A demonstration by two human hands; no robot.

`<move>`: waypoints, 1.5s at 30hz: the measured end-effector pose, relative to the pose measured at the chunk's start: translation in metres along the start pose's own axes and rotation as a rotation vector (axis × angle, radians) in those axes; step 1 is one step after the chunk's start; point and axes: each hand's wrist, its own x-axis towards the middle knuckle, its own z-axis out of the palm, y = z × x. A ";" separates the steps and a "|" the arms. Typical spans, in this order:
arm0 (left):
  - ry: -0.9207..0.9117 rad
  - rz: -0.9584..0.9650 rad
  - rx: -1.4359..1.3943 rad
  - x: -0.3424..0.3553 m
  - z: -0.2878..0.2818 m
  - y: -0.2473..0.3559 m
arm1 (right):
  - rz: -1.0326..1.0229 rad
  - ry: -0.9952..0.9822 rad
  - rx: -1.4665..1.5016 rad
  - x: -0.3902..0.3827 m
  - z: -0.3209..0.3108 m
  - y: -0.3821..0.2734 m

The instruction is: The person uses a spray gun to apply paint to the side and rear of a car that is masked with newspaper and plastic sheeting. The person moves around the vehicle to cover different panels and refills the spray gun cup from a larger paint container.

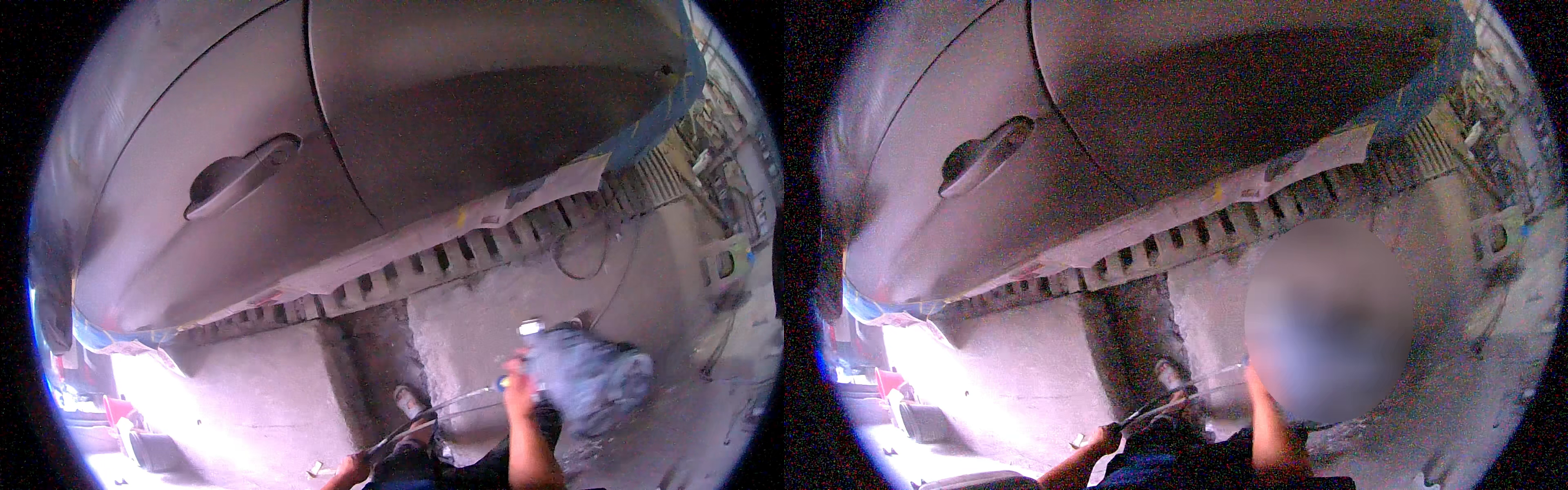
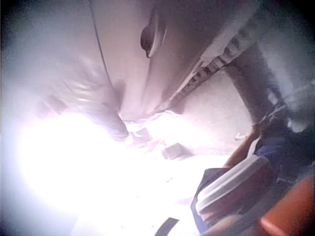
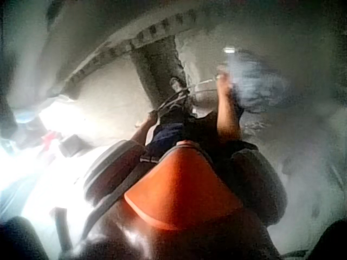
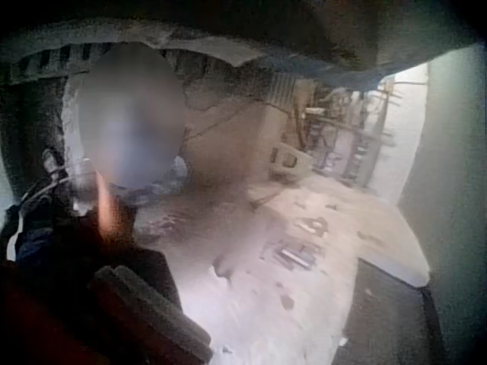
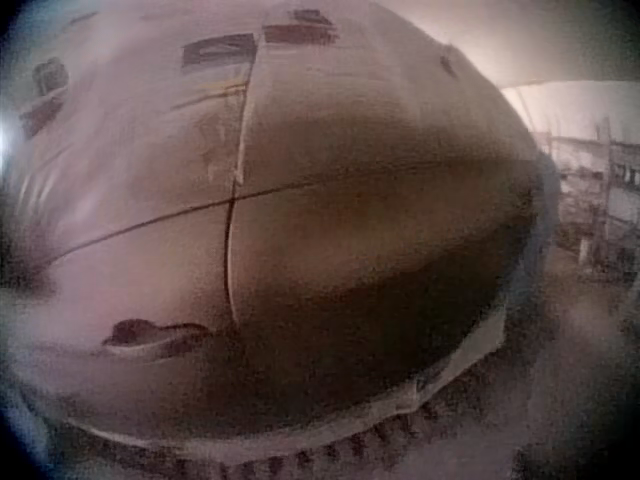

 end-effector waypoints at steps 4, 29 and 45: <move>-0.017 0.041 -0.134 -0.007 -0.020 0.043 | 0.059 0.272 0.126 0.028 -0.049 -0.051; 0.197 0.193 -0.024 -0.002 -0.027 0.003 | -0.214 0.299 0.343 -0.066 -0.014 -0.250; 0.260 -0.048 -0.261 -0.026 -0.028 -0.039 | -0.166 -0.583 0.034 -0.146 0.054 -0.245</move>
